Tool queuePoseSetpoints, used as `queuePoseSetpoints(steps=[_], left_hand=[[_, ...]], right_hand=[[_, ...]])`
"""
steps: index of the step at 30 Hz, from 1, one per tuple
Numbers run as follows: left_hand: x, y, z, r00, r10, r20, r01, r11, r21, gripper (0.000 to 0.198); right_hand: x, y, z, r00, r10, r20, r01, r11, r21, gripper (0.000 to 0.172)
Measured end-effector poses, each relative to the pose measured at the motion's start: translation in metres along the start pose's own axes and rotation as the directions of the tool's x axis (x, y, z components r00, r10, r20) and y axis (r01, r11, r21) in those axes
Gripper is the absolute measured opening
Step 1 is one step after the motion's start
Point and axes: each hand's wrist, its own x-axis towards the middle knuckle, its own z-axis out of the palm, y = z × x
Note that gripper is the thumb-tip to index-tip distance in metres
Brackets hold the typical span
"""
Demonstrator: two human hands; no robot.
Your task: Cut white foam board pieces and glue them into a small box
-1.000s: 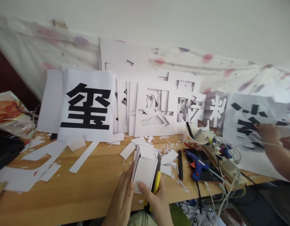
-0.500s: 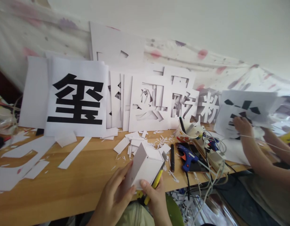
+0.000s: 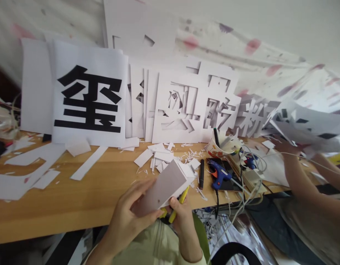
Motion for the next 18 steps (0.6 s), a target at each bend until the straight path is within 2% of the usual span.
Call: queuePoseSetpoints(steps=[3, 6, 8, 13, 18], left_hand=[[0.0, 0.008, 0.002, 0.999, 0.0, -0.035, 0.002, 0.998, 0.063, 0.065], [0.002, 0.014, 0.001, 0.996, 0.087, 0.004, -0.087, 0.987, 0.137, 0.049], [0.002, 0.016, 0.0, 0.989, 0.139, 0.041, -0.144, 0.972, 0.184, 0.05], [0.003, 0.008, -0.004, 0.976, 0.167, 0.142, -0.198, 0.947, 0.251, 0.059], [0.005, -0.003, -0.006, 0.975, 0.148, 0.166, -0.19, 0.941, 0.28, 0.057]], right_hand=[[0.002, 0.004, -0.003, 1.0, 0.005, -0.007, -0.005, 1.0, 0.03, 0.052], [0.003, 0.004, -0.004, 0.999, -0.024, -0.025, 0.025, 0.999, 0.035, 0.058], [0.002, -0.003, -0.002, 0.999, -0.045, -0.015, 0.045, 0.999, 0.006, 0.06], [-0.003, -0.027, 0.002, 0.996, -0.071, 0.058, 0.078, 0.989, -0.126, 0.056], [-0.005, -0.031, 0.003, 0.996, -0.063, 0.055, 0.074, 0.972, -0.225, 0.055]])
